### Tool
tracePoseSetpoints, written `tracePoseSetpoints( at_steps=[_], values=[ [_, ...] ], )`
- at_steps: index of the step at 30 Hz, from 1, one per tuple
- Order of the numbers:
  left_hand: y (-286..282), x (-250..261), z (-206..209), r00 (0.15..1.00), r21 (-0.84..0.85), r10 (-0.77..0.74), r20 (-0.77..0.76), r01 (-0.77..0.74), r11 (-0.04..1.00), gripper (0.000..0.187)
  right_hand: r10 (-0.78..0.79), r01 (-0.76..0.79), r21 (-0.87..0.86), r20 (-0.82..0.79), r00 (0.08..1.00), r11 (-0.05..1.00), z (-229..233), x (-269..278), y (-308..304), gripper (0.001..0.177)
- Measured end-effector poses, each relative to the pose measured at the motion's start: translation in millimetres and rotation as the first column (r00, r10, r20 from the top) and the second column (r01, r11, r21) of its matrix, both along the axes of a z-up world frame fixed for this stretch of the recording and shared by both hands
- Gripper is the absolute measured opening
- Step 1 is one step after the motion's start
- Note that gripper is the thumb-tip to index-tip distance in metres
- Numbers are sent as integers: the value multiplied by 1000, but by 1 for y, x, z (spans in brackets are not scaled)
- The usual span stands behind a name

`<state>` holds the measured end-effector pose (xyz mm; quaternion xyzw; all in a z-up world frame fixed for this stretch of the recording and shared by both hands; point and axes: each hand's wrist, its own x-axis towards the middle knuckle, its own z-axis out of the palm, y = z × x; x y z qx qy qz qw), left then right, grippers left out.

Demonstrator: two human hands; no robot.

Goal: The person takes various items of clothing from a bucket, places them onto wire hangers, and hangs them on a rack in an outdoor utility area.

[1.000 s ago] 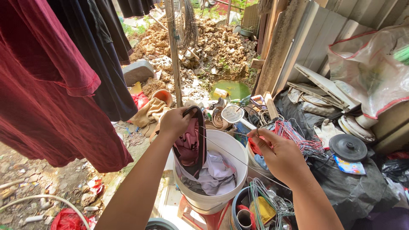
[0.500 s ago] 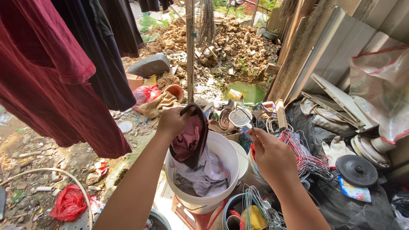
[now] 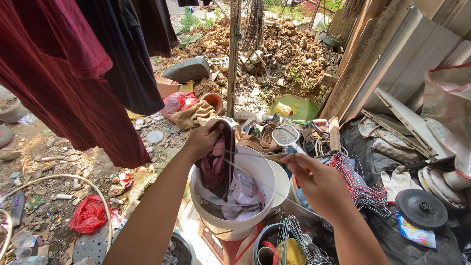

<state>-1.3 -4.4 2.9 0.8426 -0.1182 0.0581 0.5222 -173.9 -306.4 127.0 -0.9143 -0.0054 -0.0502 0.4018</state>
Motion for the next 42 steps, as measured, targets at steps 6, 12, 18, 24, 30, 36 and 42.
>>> tracePoseSetpoints(
  at_steps=[6, 12, 18, 24, 30, 36, 42],
  values=[
    [-57, -26, 50, 992, 146, -107, 60, 98, 984, 35, 61, -94, 158, 200, 978, 983, -65, 37, 38, 23],
    [-74, -39, 82, 930, 193, -369, -10, 363, 911, 61, 67, -224, 827, 222, 973, 516, -130, 87, 31, 23],
    [-55, 0, 79, 588, 669, -499, 637, -100, 736, 38, 157, -261, 785, 209, 965, 562, -133, 87, 9, 31],
    [-27, 15, 83, 800, 555, -568, 193, 389, 736, 21, 443, 52, 838, -338, 830, 543, -115, 123, -6, 48],
    [11, 11, 90, 842, 467, -480, 246, 331, 820, 27, 356, -119, 457, -477, 804, 881, -208, 140, -15, 53],
    [22, 15, 90, 838, 360, -437, 326, 317, 877, 30, 142, 295, 768, -444, 884, 568, -289, 154, 25, 33],
    [36, 8, 77, 871, 465, -154, 466, -93, 881, 36, -30, 309, 907, -314, 949, 288, -254, 194, -13, 21]
  ],
)
